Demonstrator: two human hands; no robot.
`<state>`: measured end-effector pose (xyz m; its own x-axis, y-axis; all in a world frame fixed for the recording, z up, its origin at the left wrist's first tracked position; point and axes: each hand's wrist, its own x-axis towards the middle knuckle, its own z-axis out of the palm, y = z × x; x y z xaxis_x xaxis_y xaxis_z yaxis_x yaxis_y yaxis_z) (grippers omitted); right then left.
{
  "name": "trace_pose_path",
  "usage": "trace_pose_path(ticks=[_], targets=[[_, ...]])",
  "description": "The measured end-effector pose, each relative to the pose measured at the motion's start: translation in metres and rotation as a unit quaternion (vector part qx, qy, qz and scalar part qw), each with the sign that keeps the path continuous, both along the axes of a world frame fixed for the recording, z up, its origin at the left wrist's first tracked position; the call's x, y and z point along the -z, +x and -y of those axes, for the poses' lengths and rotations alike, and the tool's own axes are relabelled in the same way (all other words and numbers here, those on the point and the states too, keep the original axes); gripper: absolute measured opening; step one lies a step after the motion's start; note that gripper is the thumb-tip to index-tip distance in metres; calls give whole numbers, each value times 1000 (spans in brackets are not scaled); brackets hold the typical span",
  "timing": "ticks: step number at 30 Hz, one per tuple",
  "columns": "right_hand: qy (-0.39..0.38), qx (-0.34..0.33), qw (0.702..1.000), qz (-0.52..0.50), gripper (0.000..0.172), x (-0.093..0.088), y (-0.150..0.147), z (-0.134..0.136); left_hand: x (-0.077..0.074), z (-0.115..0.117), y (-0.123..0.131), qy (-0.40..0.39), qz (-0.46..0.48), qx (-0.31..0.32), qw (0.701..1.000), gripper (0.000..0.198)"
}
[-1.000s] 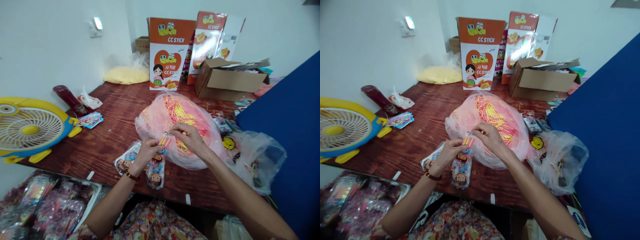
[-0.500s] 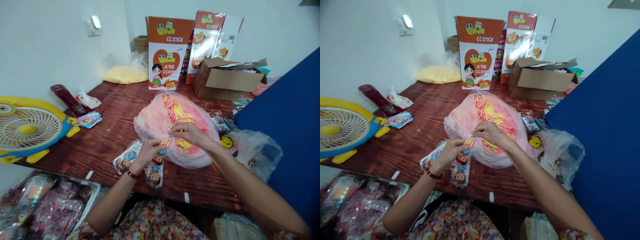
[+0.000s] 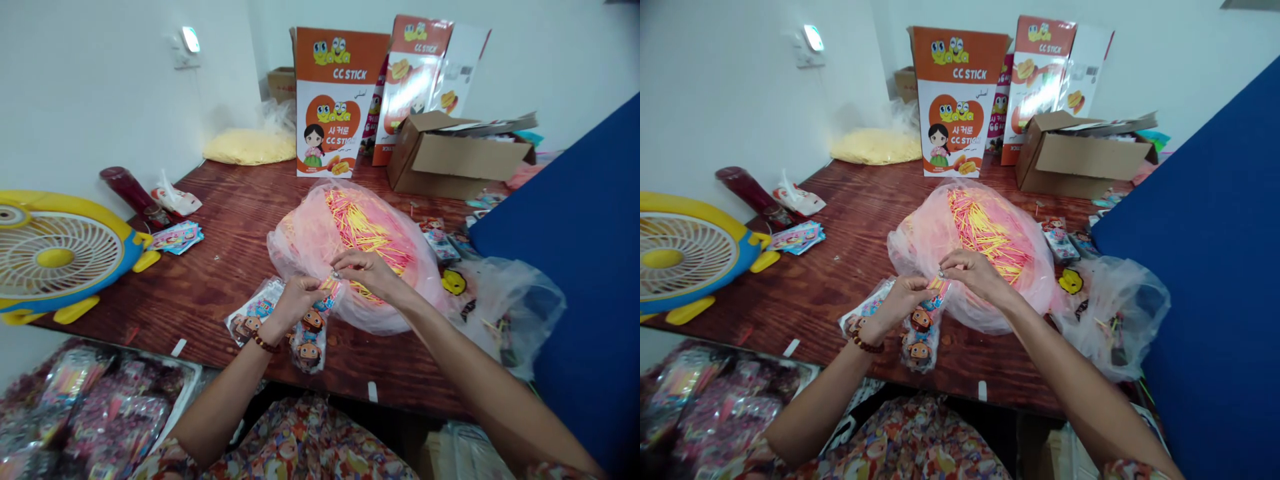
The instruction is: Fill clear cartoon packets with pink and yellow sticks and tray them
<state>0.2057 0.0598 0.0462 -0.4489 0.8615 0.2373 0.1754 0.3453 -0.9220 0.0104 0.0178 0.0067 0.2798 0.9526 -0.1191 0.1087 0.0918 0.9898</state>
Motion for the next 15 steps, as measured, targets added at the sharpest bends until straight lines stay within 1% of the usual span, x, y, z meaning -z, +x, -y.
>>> trace_pose_path(ticks=[2,5,8,10,13,15], targets=[[-4,30,999,-14,4,4,-3,3,0,0,0,0,-6,9,1000,40],[-47,75,995,-53,6,8,-6,6,1,0,1,-34,27,15,999,39],[-91,60,992,-64,9,11,-3,6,1,1,0,-51,42,12,998,37],[-105,47,992,-50,10,14,0,5,2,2,0,-46,20,17,999,36],[-126,45,990,-34,9,20,3,5,2,2,-1,-35,-15,30,999,34],[-130,46,990,-30,10,23,2,6,2,1,0,-43,-10,35,998,32]])
